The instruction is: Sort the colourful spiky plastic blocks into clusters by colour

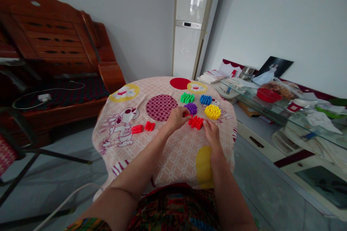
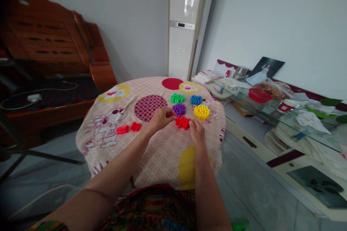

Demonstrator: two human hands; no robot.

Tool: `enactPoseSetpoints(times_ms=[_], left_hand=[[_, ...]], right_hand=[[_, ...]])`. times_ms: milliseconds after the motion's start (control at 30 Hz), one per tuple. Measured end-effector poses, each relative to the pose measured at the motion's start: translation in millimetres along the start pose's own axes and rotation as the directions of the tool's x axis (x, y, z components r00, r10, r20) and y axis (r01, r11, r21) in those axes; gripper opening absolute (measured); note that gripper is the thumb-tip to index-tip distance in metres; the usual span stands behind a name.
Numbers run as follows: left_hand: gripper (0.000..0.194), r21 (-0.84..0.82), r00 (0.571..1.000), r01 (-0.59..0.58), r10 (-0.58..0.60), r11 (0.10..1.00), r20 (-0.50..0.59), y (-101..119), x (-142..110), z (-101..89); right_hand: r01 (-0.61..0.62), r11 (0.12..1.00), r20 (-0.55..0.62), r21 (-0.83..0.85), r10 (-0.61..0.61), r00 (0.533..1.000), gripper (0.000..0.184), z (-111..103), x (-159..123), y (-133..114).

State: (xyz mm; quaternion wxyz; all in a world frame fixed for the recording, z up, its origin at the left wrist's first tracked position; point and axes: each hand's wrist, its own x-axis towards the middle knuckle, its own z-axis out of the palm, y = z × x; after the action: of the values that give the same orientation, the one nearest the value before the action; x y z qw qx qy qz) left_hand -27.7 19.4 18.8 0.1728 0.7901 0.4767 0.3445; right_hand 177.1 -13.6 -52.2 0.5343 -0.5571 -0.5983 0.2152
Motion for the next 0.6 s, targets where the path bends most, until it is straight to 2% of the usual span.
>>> enactPoseSetpoints(times_ms=[133, 300, 433, 600], left_hand=[[0.007, 0.033, 0.99, -0.105, 0.102, 0.994, 0.097, 18.3, -9.6, 19.0], [0.007, 0.077, 0.979, -0.154, 0.141, 0.985, 0.149, 21.6, -11.3, 42.1], [0.005, 0.081, 0.982, -0.141, 0.129, 0.987, 0.137, 19.4, -10.5, 52.4], [0.004, 0.077, 0.993, -0.107, 0.103, 0.991, 0.063, 18.9, -12.8, 60.0]], right_hand=[[0.017, 1.0, 0.0, 0.005, -0.017, 1.0, 0.04, -0.6, -0.9, 0.1], [0.015, 1.0, -0.005, 0.007, -0.015, 1.0, 0.042, 0.1, -0.9, 2.1], [0.011, 1.0, -0.013, 0.01, -0.011, 1.0, 0.042, 1.0, -0.2, 3.6], [0.009, 1.0, -0.005, 0.007, -0.009, 1.0, 0.043, 1.1, -0.6, 3.6]])
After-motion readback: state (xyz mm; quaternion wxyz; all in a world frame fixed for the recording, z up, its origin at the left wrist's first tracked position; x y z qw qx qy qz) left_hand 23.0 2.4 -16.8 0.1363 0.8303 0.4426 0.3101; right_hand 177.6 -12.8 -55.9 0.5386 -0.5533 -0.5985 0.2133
